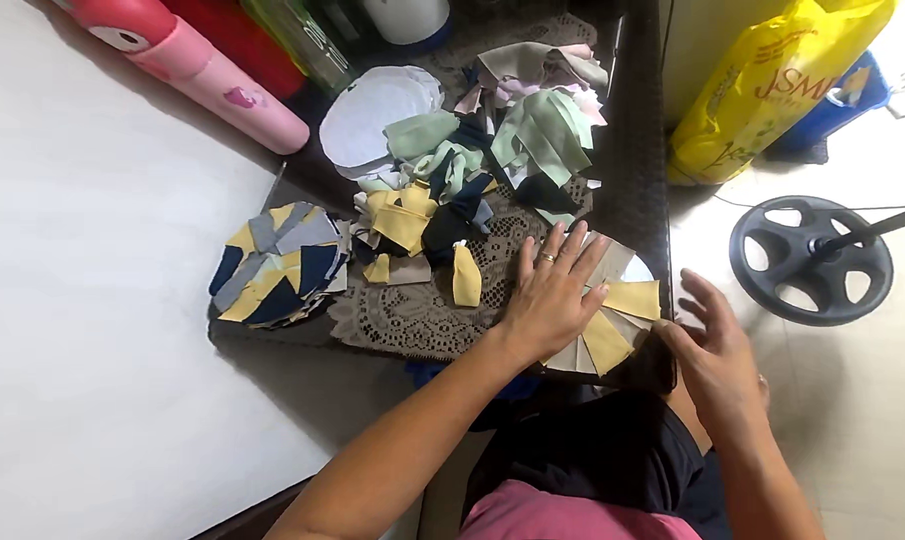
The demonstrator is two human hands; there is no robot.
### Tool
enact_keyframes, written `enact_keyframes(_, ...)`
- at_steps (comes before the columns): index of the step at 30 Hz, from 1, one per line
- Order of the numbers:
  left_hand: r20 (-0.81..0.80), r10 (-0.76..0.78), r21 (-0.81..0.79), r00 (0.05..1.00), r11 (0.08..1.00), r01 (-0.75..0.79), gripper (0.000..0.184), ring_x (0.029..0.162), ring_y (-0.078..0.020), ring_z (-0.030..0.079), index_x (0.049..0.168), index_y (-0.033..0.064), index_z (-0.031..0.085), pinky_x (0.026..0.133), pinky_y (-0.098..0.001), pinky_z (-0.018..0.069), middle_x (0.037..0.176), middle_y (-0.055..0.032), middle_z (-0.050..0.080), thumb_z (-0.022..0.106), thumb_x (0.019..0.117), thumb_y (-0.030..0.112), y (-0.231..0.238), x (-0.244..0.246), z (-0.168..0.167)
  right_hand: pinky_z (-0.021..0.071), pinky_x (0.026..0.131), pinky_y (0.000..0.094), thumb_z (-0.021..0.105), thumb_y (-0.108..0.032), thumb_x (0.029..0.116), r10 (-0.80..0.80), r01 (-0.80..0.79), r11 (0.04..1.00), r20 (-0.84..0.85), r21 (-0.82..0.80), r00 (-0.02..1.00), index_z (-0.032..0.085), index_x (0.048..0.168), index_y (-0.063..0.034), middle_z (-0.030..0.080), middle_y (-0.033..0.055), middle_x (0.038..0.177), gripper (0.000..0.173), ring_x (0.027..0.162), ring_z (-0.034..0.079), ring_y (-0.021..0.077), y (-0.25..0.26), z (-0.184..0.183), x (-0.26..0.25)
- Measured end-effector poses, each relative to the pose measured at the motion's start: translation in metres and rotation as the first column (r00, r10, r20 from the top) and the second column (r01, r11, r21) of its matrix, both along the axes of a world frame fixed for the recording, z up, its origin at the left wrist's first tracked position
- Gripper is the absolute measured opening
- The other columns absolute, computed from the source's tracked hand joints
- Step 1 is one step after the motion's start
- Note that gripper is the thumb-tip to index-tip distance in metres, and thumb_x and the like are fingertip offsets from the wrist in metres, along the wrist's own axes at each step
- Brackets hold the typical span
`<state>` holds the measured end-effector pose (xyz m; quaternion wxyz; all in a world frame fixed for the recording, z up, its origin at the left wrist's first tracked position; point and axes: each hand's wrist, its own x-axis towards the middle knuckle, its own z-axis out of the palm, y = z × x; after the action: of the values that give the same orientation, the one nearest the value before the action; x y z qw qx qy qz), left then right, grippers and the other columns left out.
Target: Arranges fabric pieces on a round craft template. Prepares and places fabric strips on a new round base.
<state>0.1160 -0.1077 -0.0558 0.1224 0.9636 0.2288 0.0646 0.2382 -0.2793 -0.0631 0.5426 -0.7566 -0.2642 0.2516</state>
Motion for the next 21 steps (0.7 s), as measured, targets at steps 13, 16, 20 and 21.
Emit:
enact_keyframes(13, 0.364, 0.236, -0.361, 0.901, 0.928, -0.097, 0.052, 0.153, -0.0214, 0.033, 0.153, 0.0034, 0.047, 0.126, -0.0474, 0.0234, 0.162, -0.0084, 0.043, 0.031, 0.1106, 0.028, 0.033, -0.042, 0.053, 0.0426, 0.102, 0.0559, 0.057, -0.022, 0.091, 0.023, -0.028, 1.0, 0.524, 0.002, 0.851, 0.075, 0.105, -0.0079, 0.056, 0.0273, 0.139, 0.027, 0.129, 0.051, 0.0436, 0.001, 0.003, 0.0)
enact_keyframes(16, 0.345, 0.187, -0.242, 0.92, 0.965, -0.106, 0.048, 0.15, -0.0294, 0.038, 0.148, -0.0002, 0.052, 0.122, -0.0545, 0.0287, 0.157, -0.0148, 0.048, 0.038, 0.1078, 0.023, 0.014, -0.041, 0.046, 0.0408, 0.106, 0.0512, 0.056, -0.019, 0.09, -0.009, -0.021, 0.999, 0.529, 0.05, 0.849, 0.075, 0.106, -0.0064, 0.055, 0.0285, 0.139, 0.028, 0.131, 0.05, 0.0413, 0.004, 0.004, 0.0)
enact_keyframes(20, 0.041, 0.072, -0.131, 0.997, 0.989, -0.066, 0.061, 0.157, -0.0368, 0.02, 0.158, 0.0101, 0.041, 0.123, -0.0651, 0.013, 0.166, -0.0142, 0.033, 0.043, 0.1074, 0.043, -0.036, -0.018, 0.026, 0.0398, 0.11, 0.0439, 0.056, -0.015, 0.091, -0.024, -0.036, 0.994, 0.527, 0.104, 0.85, 0.073, 0.106, -0.0015, 0.053, 0.0322, 0.139, 0.027, 0.135, 0.048, 0.0383, 0.007, 0.005, -0.004)
enact_keyframes(21, -0.002, 0.061, -0.114, 0.998, 0.992, -0.061, 0.064, 0.157, -0.0375, 0.021, 0.159, 0.0123, 0.04, 0.123, -0.066, 0.0132, 0.166, -0.0141, 0.032, 0.045, 0.1058, 0.047, -0.044, -0.012, 0.021, 0.04, 0.11, 0.0418, 0.057, -0.015, 0.0906, -0.03, -0.036, 0.993, 0.528, 0.114, 0.849, 0.073, 0.106, -0.0008, 0.053, 0.0326, 0.139, 0.027, 0.135, 0.048, 0.0371, 0.007, 0.006, -0.005)
